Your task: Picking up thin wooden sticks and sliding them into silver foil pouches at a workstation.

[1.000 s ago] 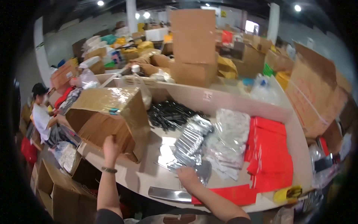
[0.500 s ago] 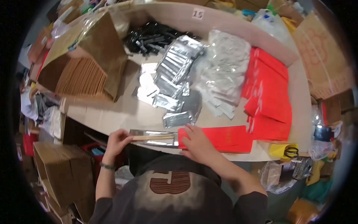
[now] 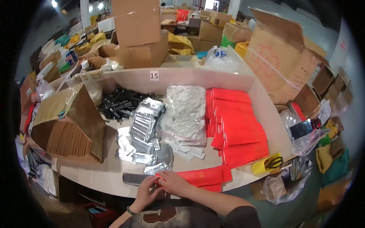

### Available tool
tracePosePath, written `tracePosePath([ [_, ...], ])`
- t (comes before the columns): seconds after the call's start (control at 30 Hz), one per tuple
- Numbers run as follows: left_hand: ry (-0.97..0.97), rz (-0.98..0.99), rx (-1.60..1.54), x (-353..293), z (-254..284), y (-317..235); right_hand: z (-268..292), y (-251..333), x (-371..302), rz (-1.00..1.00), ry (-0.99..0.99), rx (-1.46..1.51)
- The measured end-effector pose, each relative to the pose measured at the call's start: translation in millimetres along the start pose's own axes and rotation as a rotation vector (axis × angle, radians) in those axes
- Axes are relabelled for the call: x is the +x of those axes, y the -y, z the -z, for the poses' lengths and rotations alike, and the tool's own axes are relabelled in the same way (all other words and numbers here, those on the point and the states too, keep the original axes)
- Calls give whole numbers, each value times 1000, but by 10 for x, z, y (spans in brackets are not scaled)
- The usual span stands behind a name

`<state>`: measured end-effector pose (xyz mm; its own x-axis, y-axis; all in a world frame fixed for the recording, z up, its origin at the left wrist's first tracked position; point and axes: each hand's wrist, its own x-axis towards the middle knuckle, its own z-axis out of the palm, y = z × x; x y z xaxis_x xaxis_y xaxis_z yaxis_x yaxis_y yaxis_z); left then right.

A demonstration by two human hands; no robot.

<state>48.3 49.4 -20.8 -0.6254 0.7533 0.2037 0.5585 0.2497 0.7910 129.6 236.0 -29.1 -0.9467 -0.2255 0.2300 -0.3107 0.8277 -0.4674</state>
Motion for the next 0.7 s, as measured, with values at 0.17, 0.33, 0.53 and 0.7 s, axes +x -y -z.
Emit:
tracePosePath([
  [0.17,129,-189,600,79,469,376,195,126,240,-123,103,244],
  [0.33,175,217,415,13,558,413,983,-775,-99,-190,-1,-134],
  [0.53,539,267,-594,20,87,114,511,-404,-535,11,173,-53],
  [0.7,745,44,-134,212,-135,-69,585,-160,-138,-166,225,215],
])
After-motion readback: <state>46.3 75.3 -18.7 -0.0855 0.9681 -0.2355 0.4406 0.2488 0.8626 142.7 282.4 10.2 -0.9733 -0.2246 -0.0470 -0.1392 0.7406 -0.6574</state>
